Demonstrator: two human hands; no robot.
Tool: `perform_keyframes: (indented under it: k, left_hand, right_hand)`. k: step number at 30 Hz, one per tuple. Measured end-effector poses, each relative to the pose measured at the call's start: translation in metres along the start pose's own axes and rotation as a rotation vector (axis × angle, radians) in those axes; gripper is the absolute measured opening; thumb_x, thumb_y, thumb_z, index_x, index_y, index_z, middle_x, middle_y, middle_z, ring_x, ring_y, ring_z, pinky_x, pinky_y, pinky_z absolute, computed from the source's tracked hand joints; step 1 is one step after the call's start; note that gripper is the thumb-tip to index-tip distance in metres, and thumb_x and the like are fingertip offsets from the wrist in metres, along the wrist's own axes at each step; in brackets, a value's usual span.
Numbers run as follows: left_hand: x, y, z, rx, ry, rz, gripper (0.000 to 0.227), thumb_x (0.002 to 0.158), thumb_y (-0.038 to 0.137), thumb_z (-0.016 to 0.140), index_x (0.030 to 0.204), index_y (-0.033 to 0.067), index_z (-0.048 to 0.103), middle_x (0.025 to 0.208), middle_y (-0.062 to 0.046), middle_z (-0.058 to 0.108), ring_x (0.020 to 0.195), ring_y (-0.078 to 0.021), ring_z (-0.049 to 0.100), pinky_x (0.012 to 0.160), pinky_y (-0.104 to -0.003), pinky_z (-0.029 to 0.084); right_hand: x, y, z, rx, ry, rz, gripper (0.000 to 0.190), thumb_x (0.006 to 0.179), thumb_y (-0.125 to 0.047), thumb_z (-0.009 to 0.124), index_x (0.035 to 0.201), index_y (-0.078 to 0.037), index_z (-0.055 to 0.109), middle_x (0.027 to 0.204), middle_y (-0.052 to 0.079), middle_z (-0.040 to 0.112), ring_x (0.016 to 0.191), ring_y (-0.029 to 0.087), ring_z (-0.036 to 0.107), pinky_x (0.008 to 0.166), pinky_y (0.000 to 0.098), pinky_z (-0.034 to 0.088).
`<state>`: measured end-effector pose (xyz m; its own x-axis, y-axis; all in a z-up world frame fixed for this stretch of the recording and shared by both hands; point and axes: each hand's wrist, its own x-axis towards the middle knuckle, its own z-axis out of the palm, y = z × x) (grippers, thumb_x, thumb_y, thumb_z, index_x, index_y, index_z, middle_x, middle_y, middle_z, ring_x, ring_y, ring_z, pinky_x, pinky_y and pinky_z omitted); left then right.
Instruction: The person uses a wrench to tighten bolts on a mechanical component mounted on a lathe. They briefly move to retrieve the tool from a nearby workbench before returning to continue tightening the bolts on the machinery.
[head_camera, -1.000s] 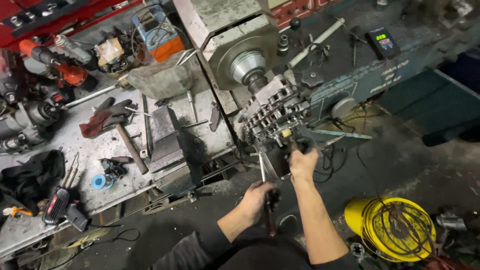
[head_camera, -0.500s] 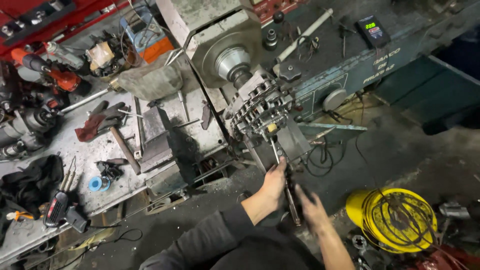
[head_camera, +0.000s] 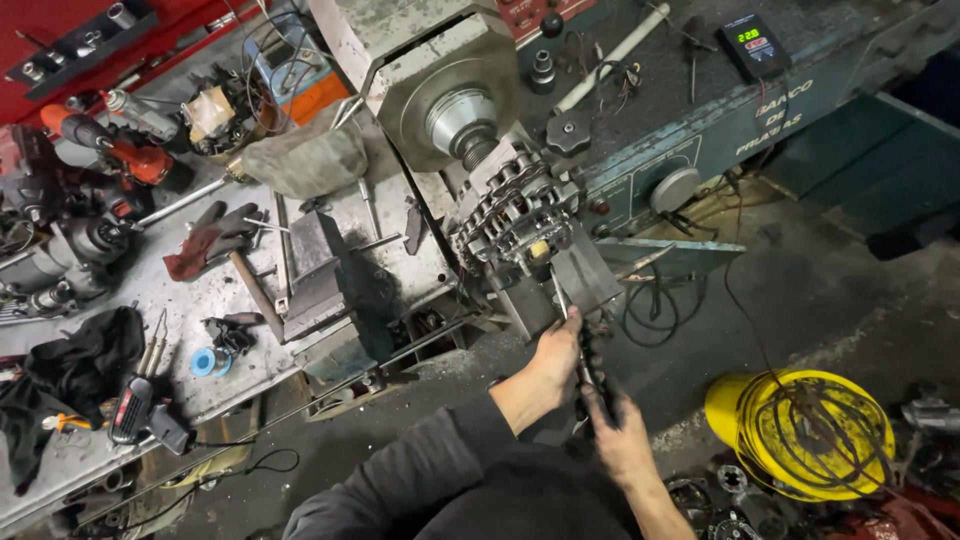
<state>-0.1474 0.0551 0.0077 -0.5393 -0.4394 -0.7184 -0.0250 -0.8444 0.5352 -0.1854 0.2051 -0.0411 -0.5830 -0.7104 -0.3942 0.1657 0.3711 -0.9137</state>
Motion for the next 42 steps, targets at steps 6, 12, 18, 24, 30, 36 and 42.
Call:
perform_keyframes:
  k: [6, 12, 18, 24, 30, 36, 42]
  left_hand:
    - [0.01, -0.002, -0.004, -0.04, -0.032, 0.0, 0.051, 0.109, 0.052, 0.041, 0.104, 0.0062, 0.063, 0.071, -0.002, 0.049, 0.059, -0.0174, 0.052, 0.049, -0.036, 0.049]
    - [0.013, -0.001, -0.006, -0.096, -0.035, -0.048, 0.05, 0.108, 0.052, 0.042, 0.098, 0.0089, 0.063, 0.071, -0.001, 0.05, 0.059, -0.0176, 0.051, 0.051, -0.036, 0.047]
    - [0.012, 0.0, -0.006, -0.075, -0.069, -0.065, 0.061, 0.107, 0.058, 0.038, 0.097, 0.0044, 0.066, 0.072, -0.003, 0.052, 0.063, -0.0184, 0.055, 0.056, -0.037, 0.051]
    - [0.019, -0.002, -0.01, -0.198, -0.099, 0.02, 0.047, 0.107, 0.049, 0.039, 0.104, 0.0073, 0.061, 0.077, -0.005, 0.061, 0.063, -0.0215, 0.056, 0.056, -0.04, 0.051]
    - [0.029, -0.004, -0.003, -0.063, 0.029, 0.331, 0.027, 0.106, 0.022, 0.051, 0.113, 0.0003, 0.064, 0.095, -0.01, 0.074, 0.077, -0.0236, 0.072, 0.069, -0.036, 0.06]
    - [0.035, 0.011, -0.006, -0.017, 0.122, 0.464, 0.018, 0.106, 0.013, 0.057, 0.112, -0.0016, 0.065, 0.09, -0.01, 0.073, 0.071, -0.0219, 0.07, 0.063, -0.036, 0.058]
    - [0.065, 0.02, -0.01, -0.184, 0.229, 0.263, 0.021, 0.1, 0.024, 0.053, 0.102, 0.0062, 0.064, 0.079, -0.006, 0.069, 0.058, -0.0182, 0.062, 0.048, -0.038, 0.049]
  right_hand:
    - [0.004, -0.004, -0.002, 0.001, -0.01, -0.061, 0.049, 0.096, -0.03, 0.066, 0.133, 0.003, 0.062, 0.126, 0.012, 0.073, 0.116, 0.017, 0.063, 0.101, 0.0302, 0.046]
    - [0.007, -0.003, -0.002, -0.025, -0.035, -0.039, 0.047, 0.096, -0.029, 0.066, 0.132, 0.001, 0.064, 0.121, 0.013, 0.075, 0.108, 0.019, 0.066, 0.096, 0.0317, 0.05]
    - [0.003, -0.019, -0.005, -0.291, 0.033, -0.13, 0.047, 0.094, -0.032, 0.068, 0.128, 0.001, 0.065, 0.116, 0.018, 0.076, 0.106, 0.027, 0.072, 0.09, 0.038, 0.055]
    - [0.029, 0.029, -0.012, -0.052, 0.133, 0.147, 0.041, 0.094, -0.027, 0.076, 0.125, -0.001, 0.065, 0.108, 0.019, 0.075, 0.09, 0.03, 0.069, 0.076, 0.0433, 0.05]
    - [0.002, -0.018, -0.021, 0.184, 0.294, -0.104, 0.036, 0.094, -0.025, 0.078, 0.116, -0.002, 0.064, 0.093, 0.013, 0.071, 0.074, 0.022, 0.063, 0.063, 0.0353, 0.05]
    - [0.021, 0.031, -0.02, 0.124, 0.213, -0.002, 0.026, 0.098, -0.03, 0.074, 0.098, -0.005, 0.07, 0.077, 0.011, 0.07, 0.06, 0.018, 0.061, 0.054, 0.0305, 0.043]
    - [-0.032, -0.073, -0.011, -0.037, 0.325, -0.19, 0.036, 0.094, -0.031, 0.075, 0.112, 0.0, 0.07, 0.087, 0.011, 0.067, 0.068, 0.029, 0.062, 0.06, 0.0402, 0.049]
